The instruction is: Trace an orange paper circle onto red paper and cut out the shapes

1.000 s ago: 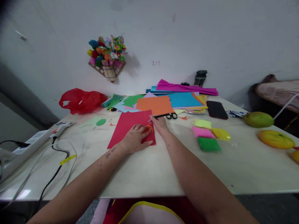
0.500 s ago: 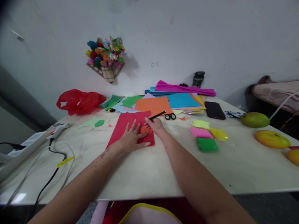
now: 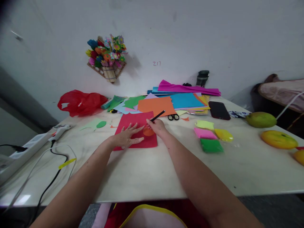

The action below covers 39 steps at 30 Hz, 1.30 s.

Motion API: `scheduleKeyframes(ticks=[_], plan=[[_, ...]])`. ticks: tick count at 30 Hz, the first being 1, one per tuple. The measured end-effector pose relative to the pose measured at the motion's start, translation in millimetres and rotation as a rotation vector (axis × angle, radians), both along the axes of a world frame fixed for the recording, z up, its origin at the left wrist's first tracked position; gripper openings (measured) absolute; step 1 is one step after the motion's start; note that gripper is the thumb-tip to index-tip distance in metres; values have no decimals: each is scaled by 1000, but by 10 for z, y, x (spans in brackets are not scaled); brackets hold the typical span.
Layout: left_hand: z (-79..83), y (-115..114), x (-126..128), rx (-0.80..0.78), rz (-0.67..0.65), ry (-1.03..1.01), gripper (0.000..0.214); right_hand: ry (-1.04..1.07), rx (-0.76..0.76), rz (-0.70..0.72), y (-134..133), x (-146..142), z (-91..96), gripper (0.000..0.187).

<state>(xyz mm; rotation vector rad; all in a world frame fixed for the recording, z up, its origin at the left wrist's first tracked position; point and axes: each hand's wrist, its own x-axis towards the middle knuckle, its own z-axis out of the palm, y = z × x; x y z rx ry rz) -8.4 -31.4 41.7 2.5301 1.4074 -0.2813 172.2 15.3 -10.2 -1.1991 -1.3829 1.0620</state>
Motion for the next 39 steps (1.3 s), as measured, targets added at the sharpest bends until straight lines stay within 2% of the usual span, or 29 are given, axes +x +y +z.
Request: scheduleKeyframes(ticks=[3, 8, 15, 19, 23, 30, 39], plan=[[-32, -97, 119, 8, -28, -35, 80, -20, 13, 6, 12, 4, -18, 24], [-33, -223, 306, -19, -9, 28, 87, -40, 21, -13, 6, -8, -15, 23], [11, -246, 336, -65, 50, 42, 89, 28, 153, -26, 13, -23, -21, 10], [-8, -259, 335, -61, 54, 38, 89, -83, 218, 65, -5, -47, -39, 12], [-34, -262, 329, -43, 35, 38, 92, -247, 184, 126, -30, -64, -51, 25], [-3, -287, 350, -48, 50, 81, 95, -469, 236, 82, -34, -65, -51, 33], [31, -315, 371, -39, 64, 91, 94, -597, 339, -7, -44, -113, -29, 22]])
